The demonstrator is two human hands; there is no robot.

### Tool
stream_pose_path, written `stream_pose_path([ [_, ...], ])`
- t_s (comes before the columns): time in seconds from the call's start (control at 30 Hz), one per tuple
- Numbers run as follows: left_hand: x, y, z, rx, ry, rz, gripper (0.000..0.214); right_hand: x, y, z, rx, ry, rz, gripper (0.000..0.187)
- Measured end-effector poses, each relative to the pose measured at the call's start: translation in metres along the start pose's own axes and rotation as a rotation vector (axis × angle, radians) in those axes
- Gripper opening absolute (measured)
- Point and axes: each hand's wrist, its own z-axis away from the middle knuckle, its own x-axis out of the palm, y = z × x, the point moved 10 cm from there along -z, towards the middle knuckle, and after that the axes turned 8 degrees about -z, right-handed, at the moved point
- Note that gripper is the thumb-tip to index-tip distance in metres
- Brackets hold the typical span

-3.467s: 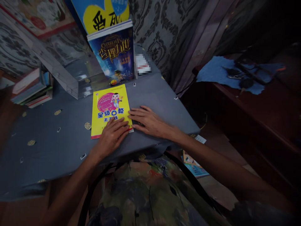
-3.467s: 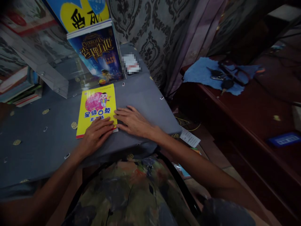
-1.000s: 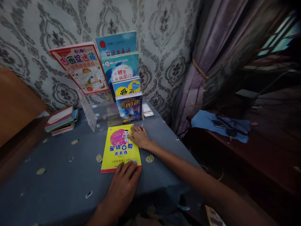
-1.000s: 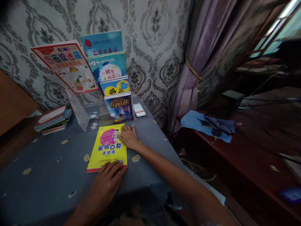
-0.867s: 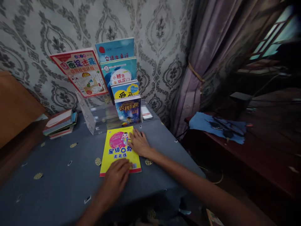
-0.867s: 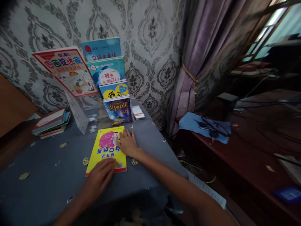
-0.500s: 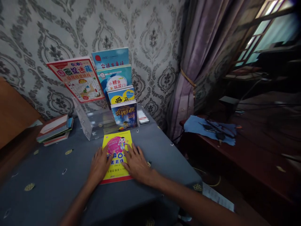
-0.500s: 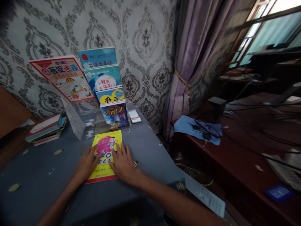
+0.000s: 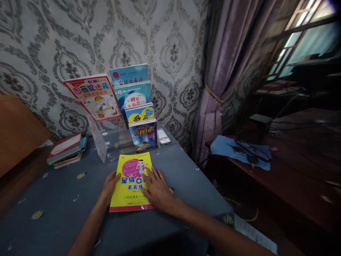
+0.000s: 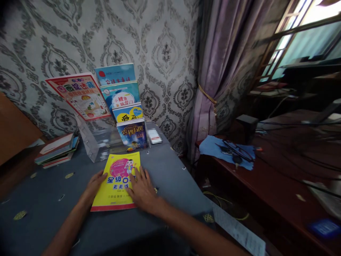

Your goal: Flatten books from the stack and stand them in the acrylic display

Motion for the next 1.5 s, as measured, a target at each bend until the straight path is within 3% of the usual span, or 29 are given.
stream_pose_path([
  [0.1,0.007,0.001,0.007,-0.025,-0.042,0.025,0.057,-0.003,0.004,0.0,0.014,0.024,-0.038,0.057],
  [0.27,0.013,0.015,0.022,0.056,-0.087,0.104,0.063,-0.007,0.023,-0.002,0.029,0.097,-0.186,0.054],
  [0.4,0.013,0.021,0.028,0.089,-0.107,0.148,0.066,-0.009,0.04,-0.014,0.001,0.197,-0.537,0.047],
  [0.53,0.016,0.028,0.032,0.115,-0.147,0.176,0.06,-0.006,0.047,-0.026,0.028,0.208,-0.985,0.035],
  [0.7,0.015,0.05,0.041,0.204,-0.155,0.156,0.054,-0.026,0.047,-0.032,0.128,0.304,-1.183,0.043],
  [0.8,0.014,0.067,0.046,0.269,-0.16,0.112,0.051,-0.056,0.032,-0.034,0.047,0.365,-1.169,0.045],
  [1.0,0.001,0.094,0.046,0.43,-0.083,0.0,0.04,-0.109,-0.01,-0.017,-0.148,0.482,-0.973,0.028],
  [1.27,-0.014,0.079,0.036,0.456,0.063,-0.062,0.02,-0.104,-0.033,0.009,-0.245,0.54,-0.691,0.029],
  [1.5,0.01,0.099,0.049,0.534,-0.093,-0.287,0.015,-0.107,-0.038,0.01,-0.307,0.56,-0.591,0.033],
])
